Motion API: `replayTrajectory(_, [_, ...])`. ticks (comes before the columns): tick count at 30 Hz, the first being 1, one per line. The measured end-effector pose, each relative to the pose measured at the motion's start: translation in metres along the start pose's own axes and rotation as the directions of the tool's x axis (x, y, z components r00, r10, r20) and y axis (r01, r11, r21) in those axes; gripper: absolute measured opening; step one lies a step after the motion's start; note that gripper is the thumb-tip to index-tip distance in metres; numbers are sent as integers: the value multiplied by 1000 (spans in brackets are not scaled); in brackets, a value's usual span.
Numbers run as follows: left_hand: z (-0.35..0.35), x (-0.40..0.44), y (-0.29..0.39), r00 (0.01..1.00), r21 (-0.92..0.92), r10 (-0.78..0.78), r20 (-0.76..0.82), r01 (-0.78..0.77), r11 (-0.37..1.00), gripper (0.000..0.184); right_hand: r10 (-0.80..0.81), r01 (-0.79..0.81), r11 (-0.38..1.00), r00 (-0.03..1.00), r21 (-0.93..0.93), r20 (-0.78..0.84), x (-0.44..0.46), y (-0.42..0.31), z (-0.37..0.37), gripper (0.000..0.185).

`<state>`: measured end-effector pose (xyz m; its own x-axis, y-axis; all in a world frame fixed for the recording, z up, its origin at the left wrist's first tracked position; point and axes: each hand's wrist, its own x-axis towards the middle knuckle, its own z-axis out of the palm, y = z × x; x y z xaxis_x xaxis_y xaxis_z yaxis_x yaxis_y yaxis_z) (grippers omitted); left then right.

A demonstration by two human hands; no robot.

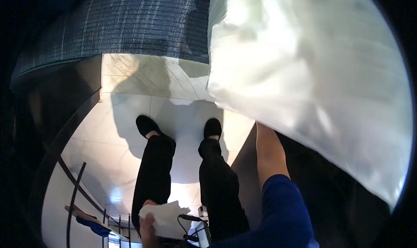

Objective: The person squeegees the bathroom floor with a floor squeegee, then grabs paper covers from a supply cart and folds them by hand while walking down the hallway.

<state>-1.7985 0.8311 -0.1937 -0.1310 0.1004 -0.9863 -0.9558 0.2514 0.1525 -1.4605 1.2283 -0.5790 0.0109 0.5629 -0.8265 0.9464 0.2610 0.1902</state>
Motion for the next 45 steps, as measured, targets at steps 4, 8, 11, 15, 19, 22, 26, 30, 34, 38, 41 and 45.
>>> replayTrajectory(4, [-11, 8, -29, 992, 120, 73, 99, -84, 989, 32, 96, -98, 995, 991, -15, -97, 21, -1, 27, 43])
replayTrajectory(8, [23, 2, -28, 1000, 80, -13, 0, 13, 997, 42, 195, -193, 981, 979, 30, -53, -47, 52, 75, 48])
replayTrajectory(11, [27, 7, -40, 999, -88, -22, -46, 18, 996, 35, 146, -144, 985, 989, 96, -8, -125, 82, 92, 52])
replayTrajectory(15, [43, 9, -25, 998, -252, -12, -65, -5, 968, 36, -231, 263, 920, 963, 291, -139, -230, 47, 54, 78])
replayTrajectory(19, [94, -48, 91, 942, -425, 188, 280, -54, 903, 50, -172, -359, 741, 715, 567, 678, -359, -40, -76, 83])
replayTrajectory(22, [146, -107, 211, 868, -410, 292, 403, -114, 905, 54, -296, -230, 722, 749, 652, 592, -465, -81, -150, 86])
replayTrajectory(26, [194, -152, 323, 622, -445, 469, 627, -208, 871, 54, -454, 367, 889, 790, 275, 413, -500, -131, -270, 74])
replayTrajectory(30, [242, -206, 400, 395, -494, 459, 796, -16, 869, 52, -620, 773, 405, 625, 489, -474, -585, -196, -445, 52])
replayTrajectory(34, [305, -266, 469, 332, -361, 469, 819, -336, 870, 46, -339, 862, -263, 336, 432, -878, -622, -252, -609, 65])
replayTrajectory(38, [356, -345, 529, 266, -160, 593, 760, -808, 567, 40, -497, 723, -483, 237, 493, -835, -630, -289, -731, 77])
replayTrajectory(41, [393, -390, 558, 175, -29, 667, 724, -959, 284, 36, -461, 833, -313, 286, 456, -840, -633, -308, -766, 67])
replayTrajectory(45, [430, -399, 583, -3, -97, 595, 804, -987, 125, 49, -326, 706, -485, 401, 515, -856, -622, -327, -794, 41])
